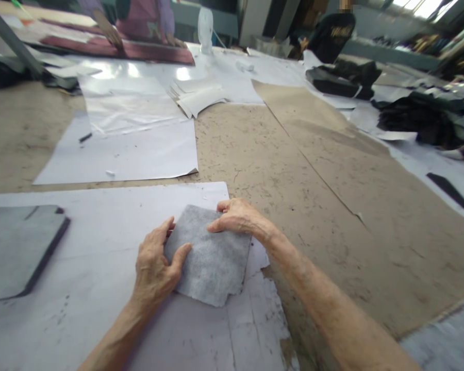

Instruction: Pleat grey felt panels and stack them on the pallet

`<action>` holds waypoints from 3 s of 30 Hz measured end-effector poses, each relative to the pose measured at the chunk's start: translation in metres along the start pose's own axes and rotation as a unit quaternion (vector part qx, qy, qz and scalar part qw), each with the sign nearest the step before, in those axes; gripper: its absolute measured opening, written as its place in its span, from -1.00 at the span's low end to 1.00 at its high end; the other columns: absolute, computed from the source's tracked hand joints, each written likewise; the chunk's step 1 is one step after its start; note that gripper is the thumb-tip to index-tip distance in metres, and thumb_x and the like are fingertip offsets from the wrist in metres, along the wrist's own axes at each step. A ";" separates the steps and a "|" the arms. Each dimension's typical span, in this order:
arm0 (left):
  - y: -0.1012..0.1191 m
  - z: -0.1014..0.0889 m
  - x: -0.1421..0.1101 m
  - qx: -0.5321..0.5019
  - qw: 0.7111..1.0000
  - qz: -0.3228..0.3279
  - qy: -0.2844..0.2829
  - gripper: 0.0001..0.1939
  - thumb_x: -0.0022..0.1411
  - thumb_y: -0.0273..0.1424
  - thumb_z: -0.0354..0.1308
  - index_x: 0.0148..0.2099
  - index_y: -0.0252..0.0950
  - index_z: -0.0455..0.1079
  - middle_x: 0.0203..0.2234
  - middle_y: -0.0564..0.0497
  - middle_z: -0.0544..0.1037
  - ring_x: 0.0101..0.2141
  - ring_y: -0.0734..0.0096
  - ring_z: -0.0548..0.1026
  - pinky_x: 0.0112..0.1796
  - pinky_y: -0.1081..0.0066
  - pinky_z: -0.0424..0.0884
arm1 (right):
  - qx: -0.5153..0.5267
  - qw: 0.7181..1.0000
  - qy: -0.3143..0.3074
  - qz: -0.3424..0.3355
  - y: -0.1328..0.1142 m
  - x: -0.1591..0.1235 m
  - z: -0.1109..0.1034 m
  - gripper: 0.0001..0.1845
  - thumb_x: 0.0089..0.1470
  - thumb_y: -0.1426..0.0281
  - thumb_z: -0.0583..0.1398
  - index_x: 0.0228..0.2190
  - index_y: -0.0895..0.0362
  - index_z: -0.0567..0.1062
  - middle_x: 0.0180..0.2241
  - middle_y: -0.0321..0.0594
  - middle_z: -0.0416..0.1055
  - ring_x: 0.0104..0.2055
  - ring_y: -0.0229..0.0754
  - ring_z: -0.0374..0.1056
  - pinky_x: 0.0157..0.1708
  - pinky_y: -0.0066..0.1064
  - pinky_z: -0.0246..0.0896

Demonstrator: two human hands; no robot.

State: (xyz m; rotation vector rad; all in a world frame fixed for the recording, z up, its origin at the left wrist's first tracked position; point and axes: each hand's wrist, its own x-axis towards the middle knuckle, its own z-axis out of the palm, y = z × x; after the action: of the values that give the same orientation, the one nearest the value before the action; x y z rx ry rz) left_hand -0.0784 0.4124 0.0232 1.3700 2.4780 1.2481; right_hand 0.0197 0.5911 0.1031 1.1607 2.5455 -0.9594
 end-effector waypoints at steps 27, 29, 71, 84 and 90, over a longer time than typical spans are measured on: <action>-0.002 -0.021 0.016 -0.460 0.851 -0.155 -0.202 -0.79 0.06 -0.31 0.22 -0.24 -0.28 0.48 -0.49 0.12 0.45 -0.43 0.51 0.33 -0.38 0.55 0.26 | 0.057 0.994 0.037 -0.087 -0.045 -0.051 -0.011 -0.78 -0.03 0.27 0.20 -0.31 0.09 0.52 -0.39 -0.34 0.48 -0.36 -0.26 0.36 -0.44 -0.52 0.17; -0.002 -0.021 0.018 -0.466 0.848 -0.151 -0.204 -0.78 0.05 -0.34 0.23 -0.22 -0.27 0.49 -0.45 0.11 0.48 -0.38 0.47 0.36 -0.33 0.53 0.28 | 0.095 0.992 -0.007 -0.079 -0.045 -0.046 -0.014 -0.77 -0.06 0.28 0.22 -0.30 0.07 0.53 -0.40 -0.38 0.48 -0.38 -0.28 0.36 -0.47 -0.55 0.16; 0.001 -0.026 0.020 -0.495 0.816 -0.228 -0.194 -0.81 -0.09 -0.35 0.32 -0.40 -0.34 0.46 -0.52 0.06 0.54 -0.51 0.46 0.45 -0.46 0.51 0.39 | 0.198 0.901 0.384 -0.047 -0.014 -0.093 0.067 -0.73 -0.13 0.36 0.27 -0.29 0.17 0.54 -0.36 -0.14 0.53 -0.32 -0.04 0.46 -0.29 -0.30 0.38; 0.001 -0.028 0.018 -0.519 0.801 -0.210 -0.212 -0.73 -0.07 -0.34 0.33 -0.27 -0.27 0.44 -0.45 0.07 0.55 -0.44 0.42 0.48 -0.41 0.49 0.41 | 0.515 0.816 0.235 0.114 -0.003 -0.094 0.073 -0.59 -0.37 0.28 0.40 -0.37 0.13 0.52 -0.41 -0.19 0.51 -0.38 -0.07 0.42 -0.41 -0.29 0.36; 0.007 -0.032 0.017 -0.595 0.727 -0.260 -0.224 -0.64 -0.15 -0.35 0.34 -0.23 -0.31 0.43 -0.49 0.05 0.54 -0.52 0.39 0.48 -0.45 0.43 0.43 | 0.481 0.833 0.258 0.087 -0.007 -0.098 0.073 -0.60 -0.36 0.27 0.38 -0.37 0.13 0.51 -0.41 -0.22 0.50 -0.35 -0.05 0.41 -0.38 -0.29 0.36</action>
State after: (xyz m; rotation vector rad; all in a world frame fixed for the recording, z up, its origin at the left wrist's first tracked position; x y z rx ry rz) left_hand -0.0969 0.4072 0.0546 0.4463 1.0633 1.5615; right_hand 0.0739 0.4821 0.0905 2.0850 2.1661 -2.2589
